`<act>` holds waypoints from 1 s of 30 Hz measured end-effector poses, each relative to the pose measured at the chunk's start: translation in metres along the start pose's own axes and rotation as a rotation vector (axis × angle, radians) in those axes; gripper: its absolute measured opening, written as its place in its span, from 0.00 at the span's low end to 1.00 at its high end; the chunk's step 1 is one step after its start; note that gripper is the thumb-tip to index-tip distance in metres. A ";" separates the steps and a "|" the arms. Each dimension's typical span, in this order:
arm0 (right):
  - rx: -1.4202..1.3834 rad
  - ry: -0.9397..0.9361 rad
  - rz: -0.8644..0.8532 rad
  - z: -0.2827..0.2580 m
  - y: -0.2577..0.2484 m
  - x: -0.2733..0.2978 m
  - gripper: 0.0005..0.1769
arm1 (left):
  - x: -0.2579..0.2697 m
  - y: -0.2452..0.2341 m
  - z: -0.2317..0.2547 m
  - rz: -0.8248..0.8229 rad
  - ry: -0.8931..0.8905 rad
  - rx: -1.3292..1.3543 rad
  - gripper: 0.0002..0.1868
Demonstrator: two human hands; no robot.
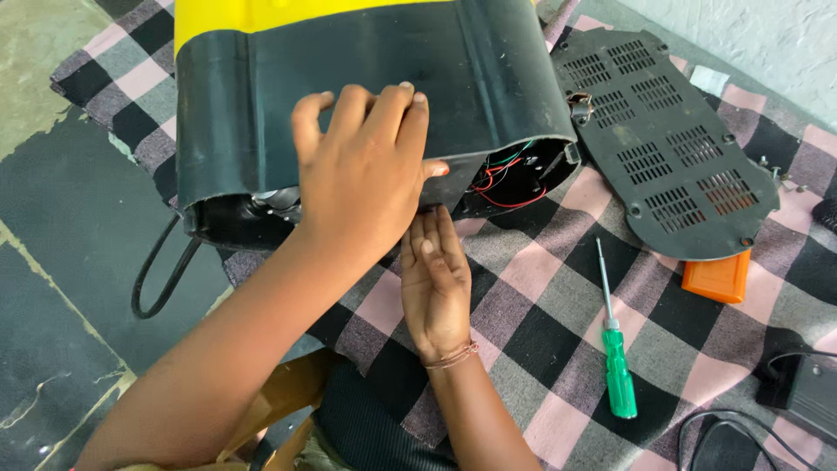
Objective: The person connects a battery to the internal wiring of a yellow and black portable speaker, then places the battery into the speaker's compartment and secures it with a screwdriver.
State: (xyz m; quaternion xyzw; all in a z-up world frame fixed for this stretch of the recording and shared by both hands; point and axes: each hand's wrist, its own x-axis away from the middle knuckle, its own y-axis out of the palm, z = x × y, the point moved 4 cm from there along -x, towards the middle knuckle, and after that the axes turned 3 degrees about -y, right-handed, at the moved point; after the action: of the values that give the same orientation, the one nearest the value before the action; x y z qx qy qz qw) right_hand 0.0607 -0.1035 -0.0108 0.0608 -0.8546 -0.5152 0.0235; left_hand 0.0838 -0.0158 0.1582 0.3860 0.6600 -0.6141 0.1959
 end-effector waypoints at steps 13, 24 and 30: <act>0.211 -0.056 -0.031 0.001 -0.019 0.004 0.26 | -0.004 0.007 0.010 -0.054 0.007 -0.099 0.19; 0.161 0.039 0.014 0.012 -0.018 0.003 0.40 | -0.004 0.013 0.013 -0.009 0.015 -0.150 0.11; -0.050 0.060 0.009 0.003 -0.020 0.003 0.44 | 0.000 0.014 0.012 0.016 0.006 -0.150 0.10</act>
State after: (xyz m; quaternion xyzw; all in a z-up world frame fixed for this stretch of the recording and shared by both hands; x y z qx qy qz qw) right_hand 0.0590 -0.1103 -0.0298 0.0715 -0.8406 -0.5343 0.0531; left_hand 0.0918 -0.0278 0.1476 0.3774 0.7015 -0.5602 0.2272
